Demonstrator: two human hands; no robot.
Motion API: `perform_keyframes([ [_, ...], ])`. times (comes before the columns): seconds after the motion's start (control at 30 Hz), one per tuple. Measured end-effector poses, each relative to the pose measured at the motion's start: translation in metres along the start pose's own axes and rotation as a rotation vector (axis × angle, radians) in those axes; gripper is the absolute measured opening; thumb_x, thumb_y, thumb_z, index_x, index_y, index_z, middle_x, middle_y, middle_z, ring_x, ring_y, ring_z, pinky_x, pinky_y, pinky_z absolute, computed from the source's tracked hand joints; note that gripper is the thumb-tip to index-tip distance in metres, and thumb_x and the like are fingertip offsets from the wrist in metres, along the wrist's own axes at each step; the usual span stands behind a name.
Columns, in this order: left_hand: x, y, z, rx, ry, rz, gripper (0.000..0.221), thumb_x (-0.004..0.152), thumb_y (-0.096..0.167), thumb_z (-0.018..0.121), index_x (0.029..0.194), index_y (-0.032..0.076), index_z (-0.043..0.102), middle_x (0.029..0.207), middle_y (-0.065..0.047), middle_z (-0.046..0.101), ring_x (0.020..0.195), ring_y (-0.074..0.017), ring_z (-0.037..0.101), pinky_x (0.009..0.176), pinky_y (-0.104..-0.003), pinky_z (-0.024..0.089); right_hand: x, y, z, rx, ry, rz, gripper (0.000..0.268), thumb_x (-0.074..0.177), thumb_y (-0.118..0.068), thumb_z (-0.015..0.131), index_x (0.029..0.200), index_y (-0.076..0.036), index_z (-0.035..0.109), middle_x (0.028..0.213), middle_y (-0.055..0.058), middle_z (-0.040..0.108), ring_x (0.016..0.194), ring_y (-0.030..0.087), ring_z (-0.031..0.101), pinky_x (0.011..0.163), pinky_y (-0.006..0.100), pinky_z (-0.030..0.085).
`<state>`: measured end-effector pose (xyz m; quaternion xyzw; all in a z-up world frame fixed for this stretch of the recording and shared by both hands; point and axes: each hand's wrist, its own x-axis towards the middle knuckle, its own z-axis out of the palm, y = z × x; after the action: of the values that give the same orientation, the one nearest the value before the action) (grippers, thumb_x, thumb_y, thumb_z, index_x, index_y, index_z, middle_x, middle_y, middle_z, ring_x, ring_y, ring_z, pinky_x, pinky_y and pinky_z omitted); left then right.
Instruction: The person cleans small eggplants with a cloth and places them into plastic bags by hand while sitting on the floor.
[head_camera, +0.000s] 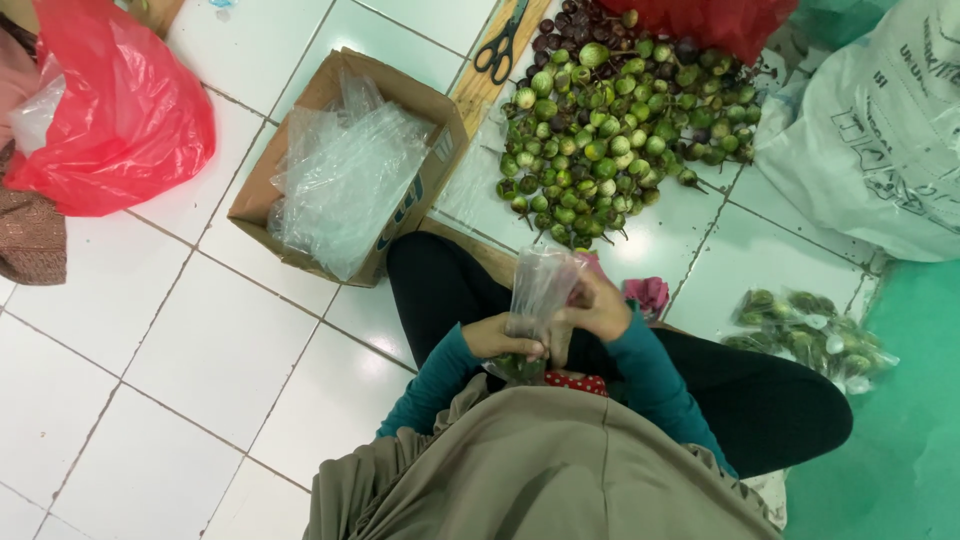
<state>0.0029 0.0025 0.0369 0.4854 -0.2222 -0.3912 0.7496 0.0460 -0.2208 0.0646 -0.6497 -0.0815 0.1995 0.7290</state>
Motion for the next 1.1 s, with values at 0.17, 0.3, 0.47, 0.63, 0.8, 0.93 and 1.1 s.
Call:
perform_keyframes([
  [0.17,0.013,-0.019,-0.006,0.01,0.004,0.003,0.011,0.104,0.013,0.071,0.101,0.003,0.074,0.078,-0.005,0.07,0.077,-0.0148,0.059,0.082,-0.034,0.05,0.002,0.019,0.032,-0.102,0.06,0.153,0.04,0.07,-0.015,0.097,0.104,-0.002,0.079,0.091,0.016,0.079,0.077,0.021,0.07,0.068,0.041,0.06],
  [0.3,0.009,-0.001,0.008,0.04,0.019,-0.051,0.019,0.107,0.016,0.067,0.093,0.005,0.073,0.073,-0.006,0.069,0.076,-0.0168,0.061,0.088,-0.036,0.051,0.021,0.001,0.02,-0.077,0.255,0.126,0.025,0.072,-0.01,0.096,0.092,-0.005,0.082,0.081,0.011,0.077,0.066,0.013,0.063,0.054,0.032,0.056],
  [0.47,0.017,0.003,0.014,0.023,0.043,-0.069,0.02,0.108,0.017,0.065,0.092,0.007,0.073,0.073,-0.003,0.069,0.076,-0.0144,0.06,0.089,-0.036,0.05,0.029,-0.012,-0.013,-0.013,0.292,0.053,0.015,0.084,-0.009,0.085,0.098,-0.007,0.08,0.071,0.01,0.072,0.049,0.01,0.06,0.037,0.024,0.051],
  [0.63,0.02,0.03,0.022,-0.021,0.073,-0.072,0.024,0.109,0.019,0.063,0.091,0.007,0.072,0.074,-0.001,0.067,0.08,-0.013,0.057,0.093,-0.038,0.048,0.016,-0.006,-0.041,0.194,0.248,-0.06,0.047,0.097,-0.021,0.071,0.139,-0.002,0.061,0.097,0.011,0.065,0.049,0.011,0.052,0.031,0.019,0.038],
  [0.8,0.025,-0.004,0.018,-0.083,0.159,-0.102,0.015,0.104,0.016,0.071,0.104,0.001,0.072,0.092,-0.001,0.069,0.081,-0.0169,0.055,0.088,-0.04,0.049,-0.009,0.089,-0.032,0.072,0.059,0.119,0.047,0.073,-0.009,0.093,0.115,0.0,0.076,0.1,0.018,0.077,0.085,0.022,0.071,0.065,0.039,0.061],
  [0.93,0.033,-0.005,0.029,-0.117,0.119,-0.077,0.013,0.106,0.015,0.068,0.097,0.008,0.074,0.084,-0.003,0.07,0.078,-0.0167,0.061,0.086,-0.036,0.05,-0.004,0.059,-0.012,0.103,0.181,0.133,0.032,0.075,-0.004,0.092,0.104,0.0,0.078,0.093,0.014,0.077,0.078,0.017,0.066,0.059,0.039,0.06],
  [1.1,0.03,0.003,0.04,-0.123,0.156,-0.128,0.015,0.104,0.016,0.07,0.098,0.005,0.077,0.074,-0.003,0.067,0.077,-0.0112,0.055,0.079,-0.028,0.046,0.005,0.032,-0.047,0.134,0.243,0.16,0.023,0.092,-0.014,0.079,0.109,0.001,0.075,0.053,0.012,0.055,0.041,0.015,0.05,0.033,0.027,0.038],
])
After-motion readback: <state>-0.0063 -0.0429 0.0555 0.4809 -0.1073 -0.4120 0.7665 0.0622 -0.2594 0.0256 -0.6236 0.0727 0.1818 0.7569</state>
